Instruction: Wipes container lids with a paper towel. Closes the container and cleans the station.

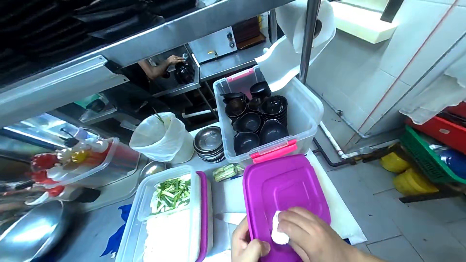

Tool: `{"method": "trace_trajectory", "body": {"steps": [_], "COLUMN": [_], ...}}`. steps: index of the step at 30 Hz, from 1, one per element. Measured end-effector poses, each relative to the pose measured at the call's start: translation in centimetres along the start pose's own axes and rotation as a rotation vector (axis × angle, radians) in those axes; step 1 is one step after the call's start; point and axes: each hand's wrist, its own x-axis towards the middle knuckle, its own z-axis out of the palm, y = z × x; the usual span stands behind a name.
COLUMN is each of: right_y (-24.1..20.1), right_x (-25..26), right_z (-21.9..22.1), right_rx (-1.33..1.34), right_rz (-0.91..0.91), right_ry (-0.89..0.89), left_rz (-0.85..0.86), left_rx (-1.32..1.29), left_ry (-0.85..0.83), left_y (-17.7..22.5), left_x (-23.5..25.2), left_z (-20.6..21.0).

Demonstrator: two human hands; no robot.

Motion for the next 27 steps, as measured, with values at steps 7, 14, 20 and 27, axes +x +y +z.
{"method": "trace_trajectory", "body": {"steps": [7,14,20,27], "right_y": [0.9,8.5,6.1,1.1], "right_x": [2.8,1.6,-5.1,-6.5], "right_z": [-2.0,-4.7,-4.5,-3.2], "right_rx": [0.017,-0.128,-0.088,0.367], "right_rz": [0.146,0.541,0.721,0.433], "right_ry": [0.094,0.279,0.057,-0.007], "left_rz": [-0.026,0.251,0.293,0.299], "left_rx": [-0.068,0.029,-0.09,-0.087], "left_ry": [-0.015,-0.226,-0.161,-0.206], "left_y": [0.0,2.8,1.6,-0.9], "left_x": [-0.3,-0.3,-0.5,0.6], "left_z": [1.8,2.1,1.9,3.5]}}
